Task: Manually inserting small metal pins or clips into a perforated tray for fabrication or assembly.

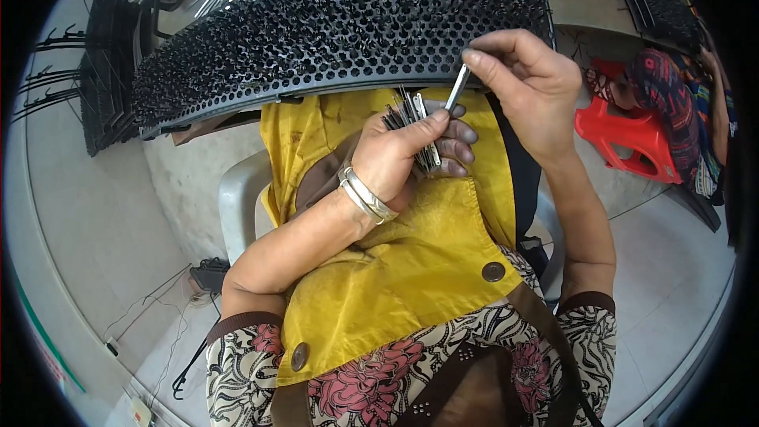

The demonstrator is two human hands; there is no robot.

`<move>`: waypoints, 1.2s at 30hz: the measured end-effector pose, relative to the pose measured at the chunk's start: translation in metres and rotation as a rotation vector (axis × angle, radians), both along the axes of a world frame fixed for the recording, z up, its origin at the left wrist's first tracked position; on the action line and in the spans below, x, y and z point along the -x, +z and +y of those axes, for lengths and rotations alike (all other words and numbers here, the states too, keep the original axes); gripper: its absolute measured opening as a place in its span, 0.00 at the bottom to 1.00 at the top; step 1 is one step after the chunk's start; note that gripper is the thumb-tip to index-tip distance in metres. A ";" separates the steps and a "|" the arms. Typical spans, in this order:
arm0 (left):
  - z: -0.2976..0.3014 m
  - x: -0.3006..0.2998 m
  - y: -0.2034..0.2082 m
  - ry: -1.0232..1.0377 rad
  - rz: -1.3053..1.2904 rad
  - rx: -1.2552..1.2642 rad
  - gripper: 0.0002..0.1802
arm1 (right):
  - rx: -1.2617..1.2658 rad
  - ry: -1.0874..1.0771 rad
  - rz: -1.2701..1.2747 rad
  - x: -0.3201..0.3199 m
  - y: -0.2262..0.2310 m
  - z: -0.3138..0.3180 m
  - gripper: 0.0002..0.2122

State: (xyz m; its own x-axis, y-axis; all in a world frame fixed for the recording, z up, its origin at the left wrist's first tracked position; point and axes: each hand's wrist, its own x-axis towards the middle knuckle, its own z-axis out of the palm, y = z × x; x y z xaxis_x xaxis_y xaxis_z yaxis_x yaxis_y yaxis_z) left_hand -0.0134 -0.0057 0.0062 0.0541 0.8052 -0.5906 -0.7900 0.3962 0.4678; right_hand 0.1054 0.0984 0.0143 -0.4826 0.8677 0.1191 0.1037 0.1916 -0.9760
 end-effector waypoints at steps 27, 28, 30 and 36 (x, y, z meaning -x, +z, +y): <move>-0.004 -0.001 -0.003 -0.032 0.035 -0.053 0.08 | -0.232 0.088 -0.165 0.001 -0.003 -0.010 0.08; -0.004 -0.002 -0.003 -0.036 0.034 -0.054 0.08 | 0.170 0.171 -0.096 -0.001 -0.001 -0.011 0.08; -0.004 -0.003 -0.002 -0.056 0.013 -0.081 0.10 | 0.158 0.170 -0.081 -0.001 -0.001 -0.007 0.07; -0.005 0.000 -0.007 -0.038 -0.020 -0.034 0.13 | -0.409 -0.234 0.018 0.009 -0.008 0.005 0.07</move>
